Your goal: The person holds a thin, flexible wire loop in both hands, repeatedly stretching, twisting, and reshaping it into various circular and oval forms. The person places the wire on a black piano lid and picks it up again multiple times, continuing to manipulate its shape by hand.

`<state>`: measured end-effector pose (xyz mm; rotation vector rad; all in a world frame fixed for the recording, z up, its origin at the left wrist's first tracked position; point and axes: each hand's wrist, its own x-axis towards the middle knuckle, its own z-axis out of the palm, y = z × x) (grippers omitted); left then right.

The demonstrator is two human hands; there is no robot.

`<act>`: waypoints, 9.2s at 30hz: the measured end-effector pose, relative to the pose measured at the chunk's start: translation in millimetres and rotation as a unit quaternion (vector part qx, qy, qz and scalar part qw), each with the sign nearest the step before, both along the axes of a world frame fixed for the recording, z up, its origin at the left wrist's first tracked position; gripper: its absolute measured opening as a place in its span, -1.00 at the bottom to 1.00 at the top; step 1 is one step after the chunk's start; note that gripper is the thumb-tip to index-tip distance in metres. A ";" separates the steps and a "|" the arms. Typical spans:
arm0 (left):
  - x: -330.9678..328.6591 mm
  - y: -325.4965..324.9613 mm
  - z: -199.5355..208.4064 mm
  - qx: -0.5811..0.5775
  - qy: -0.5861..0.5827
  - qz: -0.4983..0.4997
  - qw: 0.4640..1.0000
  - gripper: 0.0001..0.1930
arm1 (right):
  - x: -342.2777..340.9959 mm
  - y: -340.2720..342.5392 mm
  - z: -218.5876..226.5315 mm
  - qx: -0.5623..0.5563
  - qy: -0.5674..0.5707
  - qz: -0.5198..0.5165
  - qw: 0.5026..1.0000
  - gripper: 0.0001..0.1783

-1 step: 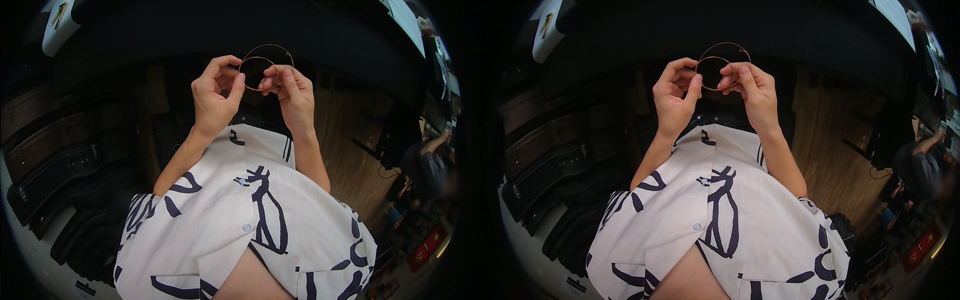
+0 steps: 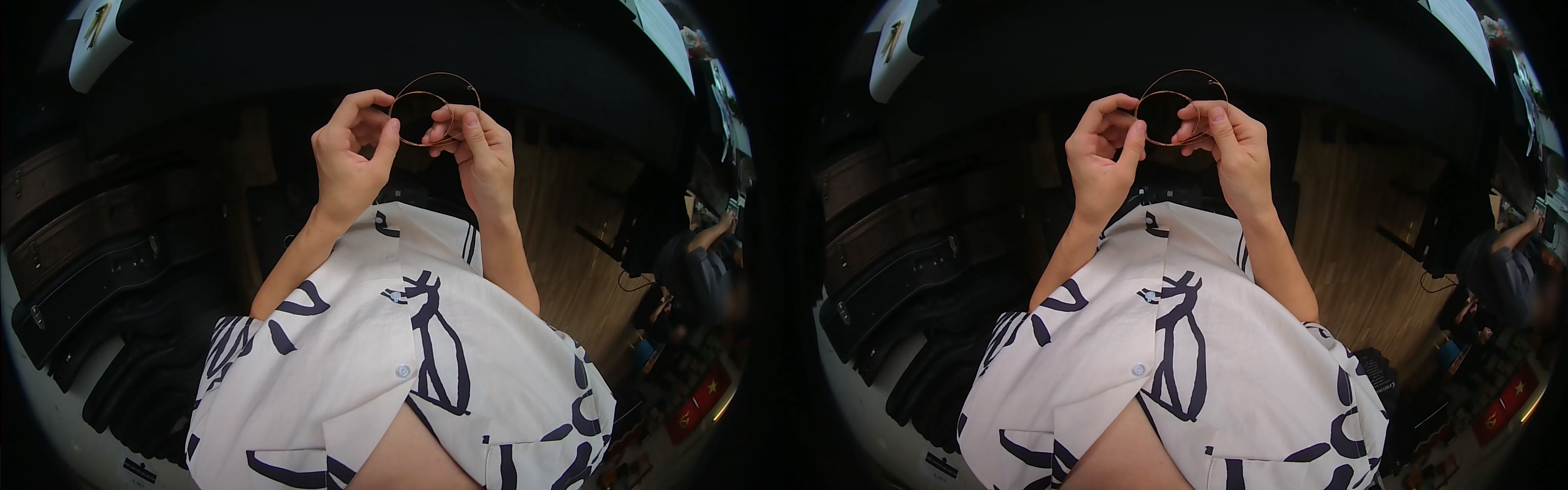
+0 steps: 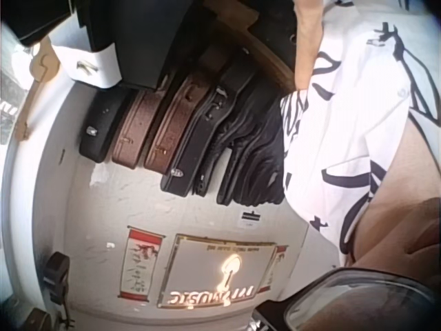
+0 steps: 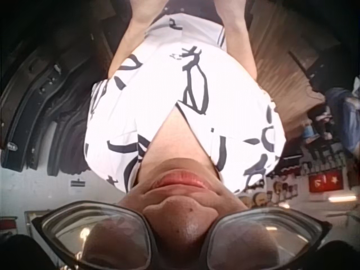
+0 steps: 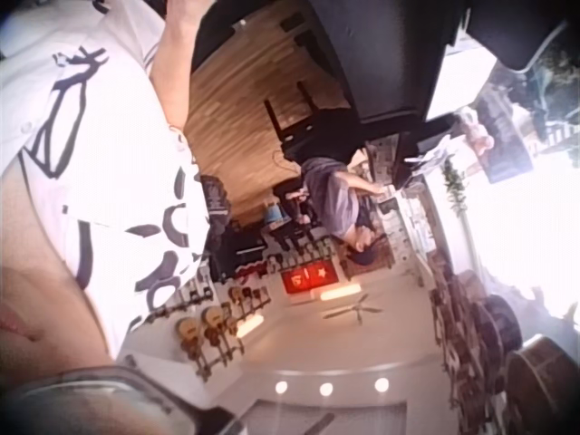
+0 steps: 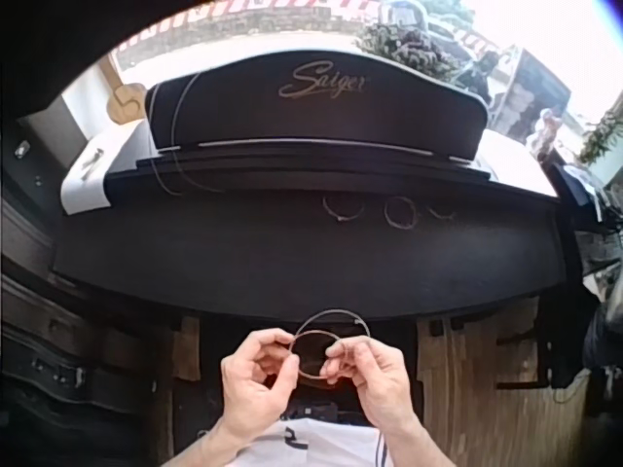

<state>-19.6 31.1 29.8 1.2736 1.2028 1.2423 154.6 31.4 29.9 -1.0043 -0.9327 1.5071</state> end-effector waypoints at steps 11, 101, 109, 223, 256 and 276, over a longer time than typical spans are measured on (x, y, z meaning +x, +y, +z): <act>-5.7 5.9 -3.8 0.068 0.119 0.059 0.989 -0.78 | 7.6 2.6 1.1 0.010 -0.111 -0.074 0.991 -0.65; -19.4 11.9 -6.3 -0.089 -0.048 -0.053 0.993 -0.83 | 57.5 0.3 -2.0 0.014 -0.153 0.065 0.986 -0.80; -16.2 13.4 -11.8 -0.083 0.059 -0.089 0.991 -0.85 | 56.6 -3.8 4.1 0.094 -0.260 0.154 0.949 -0.85; -4.5 -5.4 0.4 0.073 0.220 -0.051 0.971 -0.75 | 50.3 -3.4 -34.1 -0.088 0.104 -0.003 0.991 -0.77; -13.4 0.2 -31.0 -0.333 -0.209 -0.050 0.918 -0.76 | 74.6 -8.7 -15.9 0.129 -0.206 0.240 0.940 -0.68; -72.5 22.7 -52.2 -0.108 -0.497 0.154 0.847 -0.85 | 91.0 -10.7 -14.9 0.025 -0.009 0.179 0.983 -0.72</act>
